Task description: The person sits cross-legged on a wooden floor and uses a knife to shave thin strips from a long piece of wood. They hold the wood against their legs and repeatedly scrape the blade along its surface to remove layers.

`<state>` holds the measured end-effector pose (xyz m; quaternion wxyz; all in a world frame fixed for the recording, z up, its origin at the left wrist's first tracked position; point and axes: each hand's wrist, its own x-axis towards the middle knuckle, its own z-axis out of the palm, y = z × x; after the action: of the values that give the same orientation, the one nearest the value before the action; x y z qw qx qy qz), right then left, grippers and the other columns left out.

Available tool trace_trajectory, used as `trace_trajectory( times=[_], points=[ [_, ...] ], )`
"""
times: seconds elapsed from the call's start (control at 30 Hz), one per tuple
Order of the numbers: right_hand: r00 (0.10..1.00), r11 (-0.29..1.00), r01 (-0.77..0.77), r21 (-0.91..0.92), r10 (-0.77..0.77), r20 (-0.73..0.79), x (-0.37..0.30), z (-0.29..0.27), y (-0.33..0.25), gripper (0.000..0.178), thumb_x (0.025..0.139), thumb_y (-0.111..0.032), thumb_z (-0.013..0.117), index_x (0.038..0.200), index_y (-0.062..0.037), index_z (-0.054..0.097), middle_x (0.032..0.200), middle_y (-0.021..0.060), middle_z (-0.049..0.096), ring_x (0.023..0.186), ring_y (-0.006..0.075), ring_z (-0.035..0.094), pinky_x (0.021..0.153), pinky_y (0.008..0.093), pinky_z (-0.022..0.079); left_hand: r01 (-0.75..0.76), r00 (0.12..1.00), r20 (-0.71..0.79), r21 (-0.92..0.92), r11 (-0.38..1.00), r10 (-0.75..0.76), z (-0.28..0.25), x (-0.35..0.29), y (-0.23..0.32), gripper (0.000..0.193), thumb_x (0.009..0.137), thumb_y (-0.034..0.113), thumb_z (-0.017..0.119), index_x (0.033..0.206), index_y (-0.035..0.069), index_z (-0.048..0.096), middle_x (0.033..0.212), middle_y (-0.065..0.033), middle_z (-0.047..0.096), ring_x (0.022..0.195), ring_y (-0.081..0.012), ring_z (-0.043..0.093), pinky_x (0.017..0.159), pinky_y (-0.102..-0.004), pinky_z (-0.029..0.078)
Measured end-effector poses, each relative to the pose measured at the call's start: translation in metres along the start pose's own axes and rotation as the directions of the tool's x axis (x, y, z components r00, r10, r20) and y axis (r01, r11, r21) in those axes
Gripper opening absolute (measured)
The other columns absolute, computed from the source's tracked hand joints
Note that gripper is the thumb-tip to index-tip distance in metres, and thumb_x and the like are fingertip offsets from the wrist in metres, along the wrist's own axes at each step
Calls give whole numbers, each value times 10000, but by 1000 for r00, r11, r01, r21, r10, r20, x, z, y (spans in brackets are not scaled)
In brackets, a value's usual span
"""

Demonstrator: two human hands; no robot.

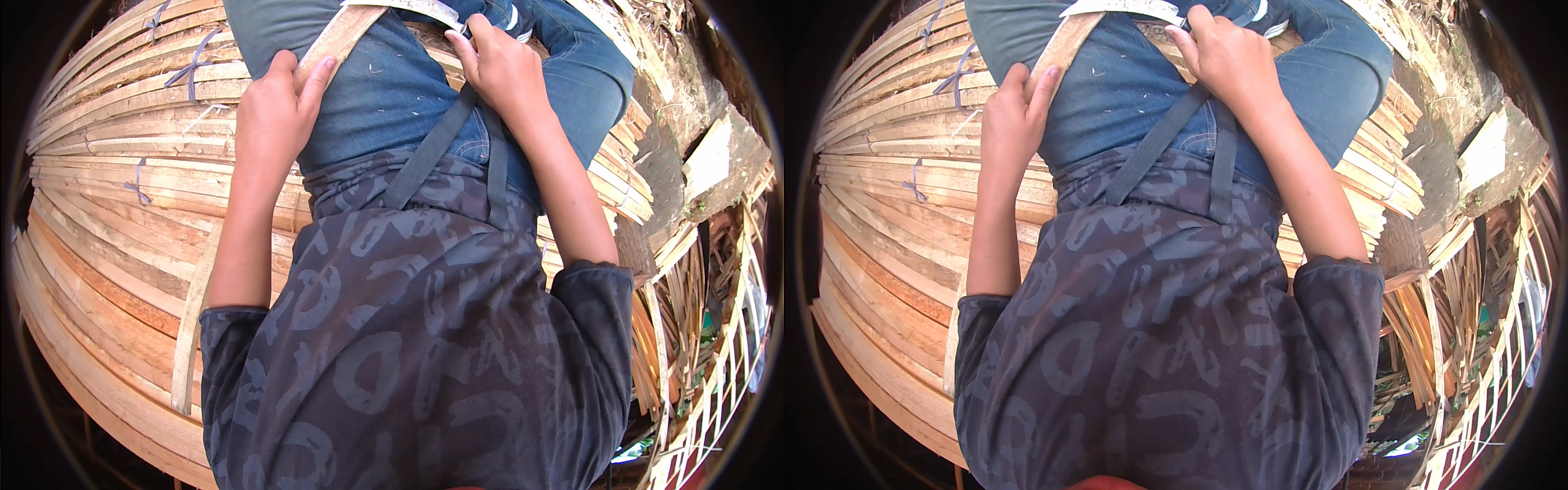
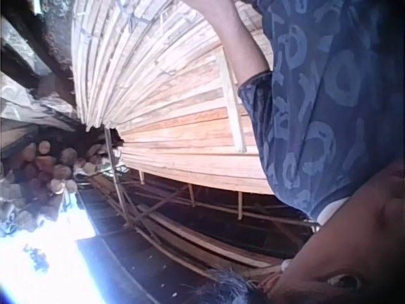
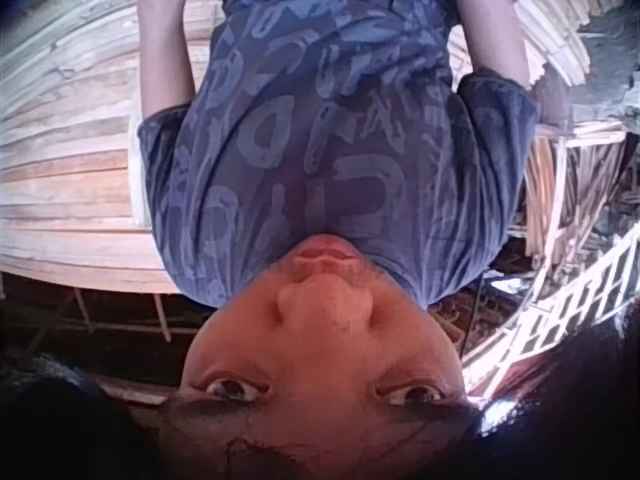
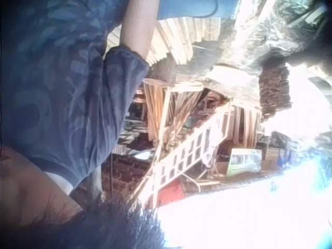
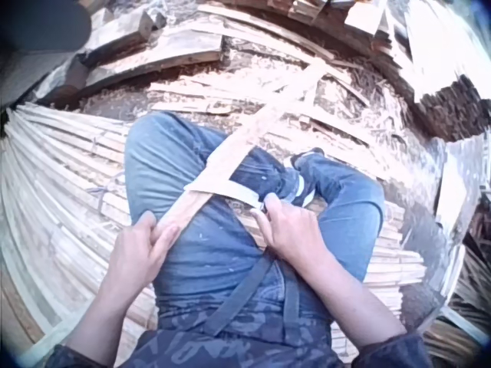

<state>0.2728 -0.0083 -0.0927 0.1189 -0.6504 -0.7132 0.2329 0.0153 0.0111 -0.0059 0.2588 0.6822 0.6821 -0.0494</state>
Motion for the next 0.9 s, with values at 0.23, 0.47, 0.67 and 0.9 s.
trace_trajectory(
  times=[0.23, 0.47, 0.67, 0.9],
  points=[
    [930, 903, -279, -326, 169, -327, 60, -30, 202, 404, 984, -360, 522, 874, 10, 640, 821, 279, 664, 793, 473, 649, 718, 547, 518, -33, 999, -21, -42, 999, 32, 0, -1, -2, 514, 975, 459, 579, 766, -1, 484, 584, -217, 520, 518, -368, 522, 522, -416, 422],
    [866, 869, -486, -94, 464, -187, 8, -69, 188, 543, 995, -511, 471, 969, 1, 648, 863, 252, 666, 843, 432, 641, 787, 465, 484, 9, 999, -52, -69, 998, -12, 5, -3, -4, 524, 969, 470, 579, 761, -4, 498, 579, -225, 520, 542, -389, 518, 534, -446, 433],
    [897, 873, -350, 339, 417, -146, -19, -20, 83, 383, 990, -379, 559, 965, -5, 638, 713, 178, 651, 712, 383, 669, 654, 421, 498, -13, 1000, -23, -10, 1000, 13, 0, 2, -4, 524, 970, 454, 588, 740, -5, 481, 558, -215, 488, 492, -360, 485, 507, -420, 406],
    [985, 960, -23, 278, 70, -159, 6, -5, 6, 296, 964, -335, 619, 960, -39, 636, 664, 155, 623, 645, 362, 658, 594, 403, 510, 8, 1000, -9, -9, 1000, -8, -2, 3, -1, 522, 964, 449, 599, 734, -5, 485, 557, -207, 492, 494, -362, 500, 505, -417, 407]
  ],
)
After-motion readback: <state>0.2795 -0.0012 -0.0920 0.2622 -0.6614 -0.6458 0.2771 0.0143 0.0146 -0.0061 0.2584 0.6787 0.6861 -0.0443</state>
